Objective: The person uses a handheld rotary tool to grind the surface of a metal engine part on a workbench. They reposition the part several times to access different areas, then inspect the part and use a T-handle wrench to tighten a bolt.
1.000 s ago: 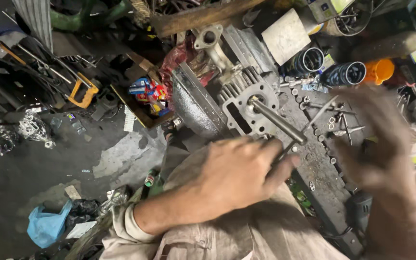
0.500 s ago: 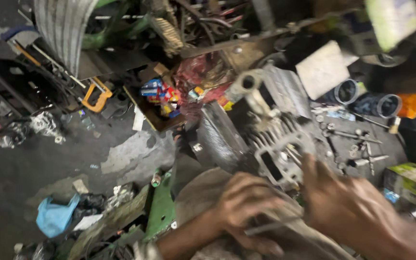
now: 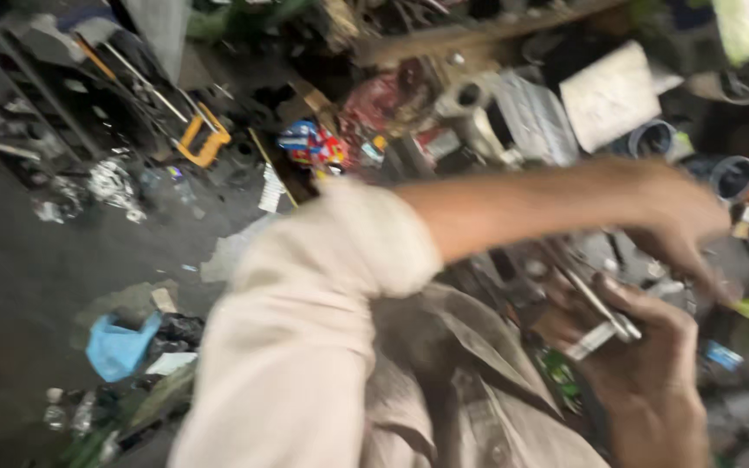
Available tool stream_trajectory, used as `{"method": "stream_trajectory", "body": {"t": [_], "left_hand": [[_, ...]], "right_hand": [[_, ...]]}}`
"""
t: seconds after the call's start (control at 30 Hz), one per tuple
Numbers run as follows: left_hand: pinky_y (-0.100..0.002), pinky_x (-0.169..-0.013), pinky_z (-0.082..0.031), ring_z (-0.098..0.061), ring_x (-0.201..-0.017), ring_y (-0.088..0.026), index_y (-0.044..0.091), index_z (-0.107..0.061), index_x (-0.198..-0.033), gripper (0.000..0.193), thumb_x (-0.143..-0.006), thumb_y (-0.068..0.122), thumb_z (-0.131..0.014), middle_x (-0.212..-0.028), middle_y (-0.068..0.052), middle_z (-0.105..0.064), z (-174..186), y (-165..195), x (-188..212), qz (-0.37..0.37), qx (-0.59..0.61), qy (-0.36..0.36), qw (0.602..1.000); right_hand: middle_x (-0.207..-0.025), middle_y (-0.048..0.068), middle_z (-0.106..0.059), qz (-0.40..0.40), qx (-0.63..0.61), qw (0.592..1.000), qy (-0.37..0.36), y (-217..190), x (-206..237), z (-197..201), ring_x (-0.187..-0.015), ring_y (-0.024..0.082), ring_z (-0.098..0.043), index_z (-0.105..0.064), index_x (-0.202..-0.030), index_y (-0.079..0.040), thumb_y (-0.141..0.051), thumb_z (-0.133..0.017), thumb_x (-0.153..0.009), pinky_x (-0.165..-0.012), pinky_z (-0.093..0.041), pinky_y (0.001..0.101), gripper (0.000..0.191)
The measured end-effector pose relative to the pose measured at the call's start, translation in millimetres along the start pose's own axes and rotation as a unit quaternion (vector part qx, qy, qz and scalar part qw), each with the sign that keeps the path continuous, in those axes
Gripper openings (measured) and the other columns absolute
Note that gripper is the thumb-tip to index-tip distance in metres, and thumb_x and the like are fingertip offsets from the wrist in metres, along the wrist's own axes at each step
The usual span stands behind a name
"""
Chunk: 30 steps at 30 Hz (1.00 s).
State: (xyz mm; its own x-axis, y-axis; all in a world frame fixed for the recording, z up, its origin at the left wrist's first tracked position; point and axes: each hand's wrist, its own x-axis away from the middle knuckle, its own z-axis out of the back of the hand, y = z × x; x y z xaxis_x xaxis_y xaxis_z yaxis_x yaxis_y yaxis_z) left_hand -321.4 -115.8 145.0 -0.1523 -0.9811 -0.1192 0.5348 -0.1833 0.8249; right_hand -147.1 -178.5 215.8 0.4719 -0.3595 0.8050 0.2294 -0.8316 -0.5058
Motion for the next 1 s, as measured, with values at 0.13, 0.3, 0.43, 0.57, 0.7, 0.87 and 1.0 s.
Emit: {"method": "stream_trajectory", "body": {"t": [0.13, 0.3, 0.43, 0.57, 0.7, 0.87, 1.0], "left_hand": [[-0.029, -0.034, -0.044, -0.046, -0.036, -0.003, 0.019, -0.069, -0.084, 0.078, -0.096, 0.082, -0.024, -0.047, 0.009, -0.045, 58, 70, 110, 0.143, -0.007, 0.044, 0.989], [-0.037, -0.028, -0.026, -0.032, -0.027, -0.011, 0.004, -0.057, -0.074, 0.064, -0.109, 0.043, -0.021, -0.042, 0.001, -0.036, -12, 119, 199, 0.146, 0.098, 0.145, 0.974], [-0.039, -0.047, -0.046, -0.051, -0.04, -0.024, 0.005, -0.072, -0.07, 0.065, -0.112, 0.042, -0.037, -0.052, -0.008, -0.058, -47, 105, 253, 0.231, 0.043, -0.183, 0.955], [-0.048, -0.09, -0.059, -0.071, -0.092, -0.035, 0.003, -0.065, -0.101, 0.042, -0.104, 0.044, -0.056, -0.099, -0.016, -0.07, -69, 71, 278, -0.022, 0.02, 0.389, 0.921], [-0.046, -0.09, -0.053, -0.067, -0.107, -0.031, 0.005, -0.069, -0.113, 0.06, -0.089, 0.06, -0.07, -0.116, -0.012, -0.069, -108, 40, 267, -0.037, -0.042, 0.462, 0.885], [-0.039, -0.1, -0.049, -0.06, -0.126, -0.024, 0.02, -0.074, -0.13, 0.033, -0.098, 0.017, -0.077, -0.135, -0.006, -0.066, -22, 25, 208, -0.193, -0.066, 0.474, 0.856], [-0.033, -0.078, -0.054, -0.067, -0.095, -0.019, 0.023, -0.073, -0.114, 0.056, -0.074, 0.061, -0.077, -0.103, -0.001, -0.069, 31, 10, 56, -0.012, 0.024, 0.342, 0.939]], "right_hand": [[-0.13, 0.013, -0.056, 0.217, 0.071, 0.973, 0.034, -3, 18, 21, -0.119, 0.025, -0.056, -0.046, -0.148, -0.002, -0.013, -0.064, -0.093, -0.106, -0.045, 0.0356, 0.058], [-0.132, 0.021, -0.054, 0.609, 0.573, 0.548, -0.005, -33, 35, -5, -0.129, 0.034, -0.052, -0.044, -0.144, 0.001, -0.011, -0.063, -0.092, -0.119, -0.04, 0.0471, 0.057], [-0.115, 0.021, -0.067, 0.495, 0.833, 0.224, -0.104, -31, 36, -57, -0.11, 0.032, -0.069, -0.052, -0.138, 0.007, -0.015, -0.058, -0.073, -0.106, -0.052, 0.0616, 0.069], [-0.116, 0.032, -0.064, 0.099, 0.975, 0.187, -0.07, -23, 13, -98, -0.073, 0.027, -0.074, -0.033, -0.15, 0.018, -0.008, -0.05, -0.089, -0.05, -0.059, 0.0353, 0.068], [-0.116, 0.036, -0.063, 0.108, 0.97, 0.169, -0.139, -33, 2, -90, -0.062, 0.024, -0.074, -0.034, -0.143, 0.025, -0.007, -0.05, -0.087, -0.04, -0.056, 0.0272, 0.067], [-0.095, 0.012, -0.066, 0.1, 0.892, 0.431, -0.094, -32, 4, -29, -0.058, 0.018, -0.065, -0.056, -0.129, 0.008, -0.02, -0.062, -0.08, -0.043, -0.051, 0.025, 0.057], [-0.074, 0.007, -0.057, 0.003, 0.422, 0.903, 0.075, -28, -5, 2, -0.043, 0.012, -0.039, -0.063, -0.115, 0.007, -0.015, -0.062, -0.09, -0.036, -0.033, 0.026, 0.033]]}}
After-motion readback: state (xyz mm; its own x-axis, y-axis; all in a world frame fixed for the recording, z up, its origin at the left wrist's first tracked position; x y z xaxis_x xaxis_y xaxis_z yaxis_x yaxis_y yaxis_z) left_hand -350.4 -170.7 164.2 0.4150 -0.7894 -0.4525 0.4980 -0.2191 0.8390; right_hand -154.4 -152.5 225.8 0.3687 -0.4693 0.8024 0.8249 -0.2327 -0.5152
